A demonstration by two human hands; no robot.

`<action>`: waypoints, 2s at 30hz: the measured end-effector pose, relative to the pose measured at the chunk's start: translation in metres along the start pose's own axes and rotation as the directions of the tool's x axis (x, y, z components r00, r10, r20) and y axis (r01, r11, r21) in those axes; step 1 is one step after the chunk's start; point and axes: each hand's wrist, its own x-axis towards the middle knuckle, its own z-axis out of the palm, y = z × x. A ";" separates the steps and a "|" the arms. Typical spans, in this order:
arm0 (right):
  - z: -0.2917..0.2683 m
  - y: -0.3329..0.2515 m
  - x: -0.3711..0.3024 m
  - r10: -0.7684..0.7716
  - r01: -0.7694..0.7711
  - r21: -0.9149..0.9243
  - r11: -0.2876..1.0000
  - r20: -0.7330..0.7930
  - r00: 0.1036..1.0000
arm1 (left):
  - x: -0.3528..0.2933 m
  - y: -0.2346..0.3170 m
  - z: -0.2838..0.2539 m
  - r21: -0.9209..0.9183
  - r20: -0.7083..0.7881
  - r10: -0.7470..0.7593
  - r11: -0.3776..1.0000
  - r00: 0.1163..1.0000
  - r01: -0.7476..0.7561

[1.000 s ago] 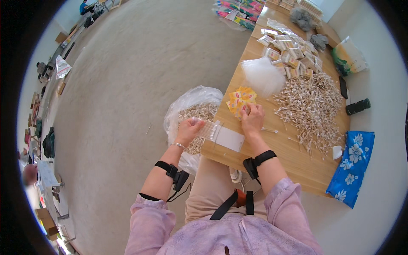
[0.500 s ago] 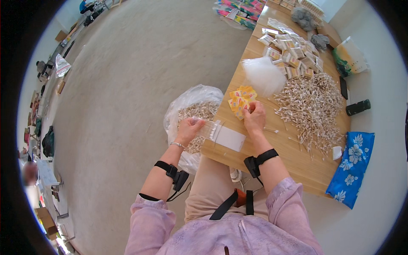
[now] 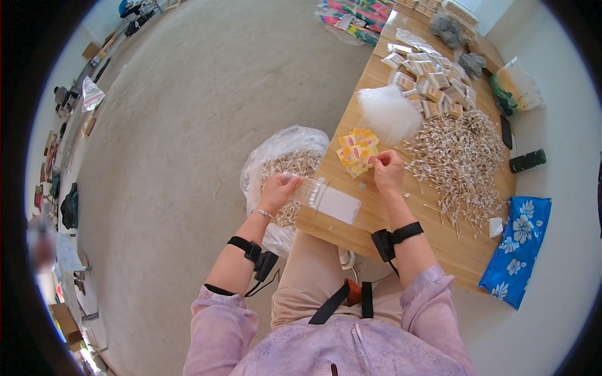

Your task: The person is manually counting, aligning, and packaging cotton swabs into small plastic bags.

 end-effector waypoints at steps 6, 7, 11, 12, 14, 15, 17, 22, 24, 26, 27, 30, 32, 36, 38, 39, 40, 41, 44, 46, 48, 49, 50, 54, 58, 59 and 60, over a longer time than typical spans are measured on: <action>-0.014 -0.028 -0.027 0.187 -0.343 0.477 0.809 0.345 0.920 | 0.001 -0.004 -0.004 0.016 -0.010 0.024 1.000 1.000 -0.024; -0.012 -0.037 -0.036 0.228 -0.441 0.396 0.806 0.479 0.848 | 0.001 -0.005 -0.004 0.025 -0.011 0.025 0.999 1.000 -0.025; 0.005 -0.053 -0.066 0.284 -0.544 0.237 0.805 0.651 0.704 | 0.003 -0.006 -0.002 0.005 -0.020 0.032 0.999 0.999 -0.032; 0.011 -0.053 -0.069 0.308 -0.570 0.255 0.781 0.637 0.707 | 0.004 -0.006 0.000 0.032 -0.033 0.043 0.999 0.999 -0.042; 0.017 -0.051 -0.072 0.313 -0.551 0.214 0.806 0.637 0.704 | 0.004 -0.006 0.002 0.057 -0.046 0.054 0.997 0.997 -0.052; 0.019 -0.051 -0.074 0.318 -0.533 0.173 0.828 0.639 0.701 | 0.004 -0.007 0.001 0.034 -0.041 0.055 0.998 0.998 -0.054; 0.023 -0.051 -0.074 0.318 -0.517 0.158 0.841 0.628 0.710 | 0.005 -0.008 0.001 0.010 -0.036 0.056 0.998 0.998 -0.056; 0.034 -0.050 -0.077 0.319 -0.513 0.206 0.833 0.578 0.751 | 0.009 -0.017 -0.002 0.001 -0.046 0.042 0.999 0.998 -0.042; 0.038 -0.049 -0.079 0.287 -0.451 0.213 0.867 0.526 0.801 | 0.010 -0.018 -0.003 0.036 -0.029 0.032 0.999 0.999 -0.031; 0.043 -0.052 -0.087 0.269 -0.423 0.209 0.882 0.514 0.815 | 0.008 -0.019 -0.007 0.072 -0.017 0.019 0.997 1.000 -0.018; 0.043 -0.052 -0.090 0.253 -0.393 0.205 0.897 0.491 0.833 | 0.007 -0.015 -0.004 0.049 -0.015 0.012 0.999 1.000 -0.012; 0.058 -0.037 -0.098 0.200 -0.294 0.216 0.931 0.373 0.906 | 0.007 -0.011 0.001 0.034 -0.011 0.008 0.999 1.000 -0.008; 0.062 -0.036 -0.104 0.165 -0.229 0.188 0.955 0.307 0.937 | 0.007 -0.011 0.000 0.044 -0.016 0.010 0.999 1.000 -0.009; 0.064 -0.045 -0.108 0.233 -0.275 0.156 0.949 0.244 0.941 | 0.007 -0.013 -0.004 0.052 -0.023 0.015 0.999 1.000 -0.014; 0.064 -0.043 -0.105 0.270 -0.323 0.194 0.926 0.256 0.928 | 0.006 -0.011 -0.003 0.053 -0.022 0.017 0.998 1.000 -0.016; 0.064 -0.041 -0.104 0.307 -0.371 0.230 0.900 0.271 0.912 | 0.006 -0.009 -0.001 0.045 -0.015 0.016 0.999 1.000 -0.016; 0.065 -0.041 -0.103 0.308 -0.370 0.229 0.900 0.268 0.913 | 0.005 -0.006 0.000 0.036 -0.009 0.016 0.999 1.000 -0.016; 0.067 -0.041 -0.103 0.306 -0.378 0.227 0.898 0.295 0.905 | 0.004 -0.004 0.002 0.034 -0.006 0.017 0.999 1.000 -0.016; 0.072 -0.049 -0.109 0.289 -0.359 0.207 0.910 0.306 0.907 | 0.002 -0.002 0.001 -0.049 0.003 0.003 0.999 1.000 -0.003; 0.075 -0.054 -0.114 0.272 -0.333 0.189 0.924 0.287 0.918 | 0.002 -0.004 0.001 -0.029 -0.003 0.031 0.999 1.000 -0.031; 0.077 -0.060 -0.117 0.154 -0.176 0.092 0.980 0.207 0.966 | 0.004 -0.004 -0.001 -0.015 -0.001 0.025 1.000 1.000 -0.025; 0.075 -0.062 -0.118 0.154 -0.176 0.091 0.980 0.207 0.966 | 0.004 -0.005 -0.001 -0.001 0.002 0.018 1.000 1.000 -0.018; 0.073 -0.064 -0.119 0.167 -0.184 0.064 0.981 0.216 0.962 | 0.004 -0.005 -0.001 -0.002 0.002 0.018 1.000 1.000 -0.018; 0.061 -0.063 -0.128 0.021 -0.016 -0.058 0.998 0.074 0.997 | 0.004 -0.007 -0.001 -0.025 -0.002 0.013 1.000 1.000 -0.013; 0.047 -0.050 -0.143 -0.110 0.140 -0.152 0.979 0.190 0.976 | 0.004 -0.008 0.000 -0.004 -0.018 0.022 1.000 1.000 -0.023; 0.047 -0.050 -0.147 -0.212 0.249 -0.167 0.954 0.214 0.954 | 0.003 -0.007 0.001 -0.005 -0.016 0.021 1.000 1.000 -0.021; 0.047 -0.051 -0.150 -0.311 0.356 -0.177 0.918 0.239 0.920 | 0.004 -0.006 0.000 -0.019 -0.014 0.010 1.000 1.000 -0.010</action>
